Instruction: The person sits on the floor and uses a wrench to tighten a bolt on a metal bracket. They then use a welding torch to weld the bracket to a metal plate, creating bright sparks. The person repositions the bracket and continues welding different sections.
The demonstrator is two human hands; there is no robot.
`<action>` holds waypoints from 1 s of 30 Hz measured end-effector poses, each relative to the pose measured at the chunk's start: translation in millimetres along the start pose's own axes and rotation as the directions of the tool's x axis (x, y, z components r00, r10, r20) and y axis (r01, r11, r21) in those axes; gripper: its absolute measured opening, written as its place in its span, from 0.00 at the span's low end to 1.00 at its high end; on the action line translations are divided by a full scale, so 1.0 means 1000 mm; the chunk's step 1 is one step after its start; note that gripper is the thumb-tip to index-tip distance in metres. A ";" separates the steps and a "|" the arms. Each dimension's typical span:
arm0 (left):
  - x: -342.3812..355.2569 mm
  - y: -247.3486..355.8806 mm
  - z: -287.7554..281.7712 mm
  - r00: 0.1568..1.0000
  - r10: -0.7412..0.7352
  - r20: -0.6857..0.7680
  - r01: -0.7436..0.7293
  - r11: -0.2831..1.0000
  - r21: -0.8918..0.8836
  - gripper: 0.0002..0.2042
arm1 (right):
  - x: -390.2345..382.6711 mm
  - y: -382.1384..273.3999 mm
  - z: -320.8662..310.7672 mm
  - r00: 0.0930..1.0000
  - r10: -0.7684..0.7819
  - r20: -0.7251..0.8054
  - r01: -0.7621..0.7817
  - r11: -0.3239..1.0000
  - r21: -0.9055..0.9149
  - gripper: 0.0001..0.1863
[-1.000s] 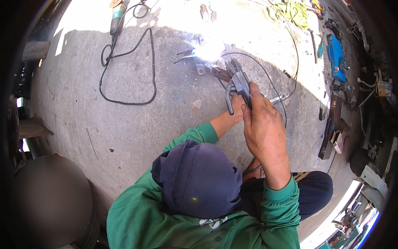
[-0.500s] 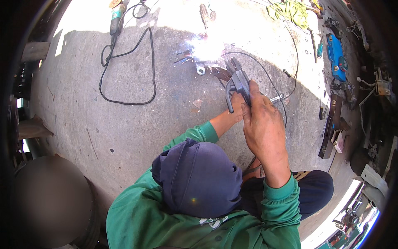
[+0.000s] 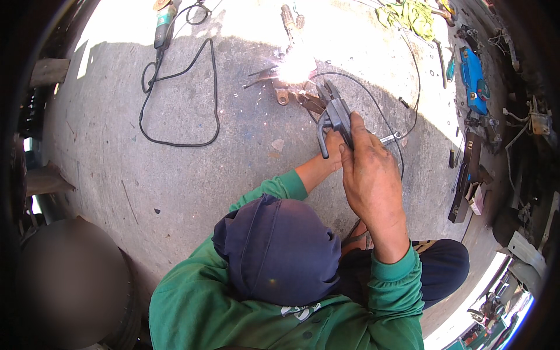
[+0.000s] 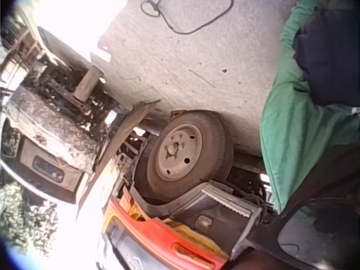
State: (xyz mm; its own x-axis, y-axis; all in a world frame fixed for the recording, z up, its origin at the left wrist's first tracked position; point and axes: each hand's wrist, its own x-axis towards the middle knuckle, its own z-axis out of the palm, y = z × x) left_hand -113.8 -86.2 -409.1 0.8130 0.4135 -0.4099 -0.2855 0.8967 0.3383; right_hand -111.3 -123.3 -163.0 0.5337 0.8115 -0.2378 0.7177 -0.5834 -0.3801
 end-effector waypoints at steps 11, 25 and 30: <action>-0.001 0.000 0.002 1.000 -0.007 -0.029 0.007 1.000 -0.010 0.16 | 0.000 0.001 0.001 1.000 -0.002 0.002 0.002 1.000 0.004 0.26; -0.003 -0.001 0.000 1.000 0.007 0.003 -0.007 1.000 0.011 0.16 | 0.001 0.001 0.001 1.000 0.017 0.018 -0.017 1.000 0.012 0.26; -0.003 0.001 0.002 0.999 0.002 -0.032 -0.001 0.999 0.036 0.16 | 0.001 0.001 0.003 1.000 0.015 0.009 -0.015 1.000 0.014 0.26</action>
State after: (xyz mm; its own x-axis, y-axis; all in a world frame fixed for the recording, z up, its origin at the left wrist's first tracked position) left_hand -115.2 -87.0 -406.4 0.7956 0.4205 -0.4361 -0.2682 0.8900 0.3687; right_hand -111.0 -123.5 -166.0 0.5403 0.8030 -0.2514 0.7035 -0.5950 -0.3886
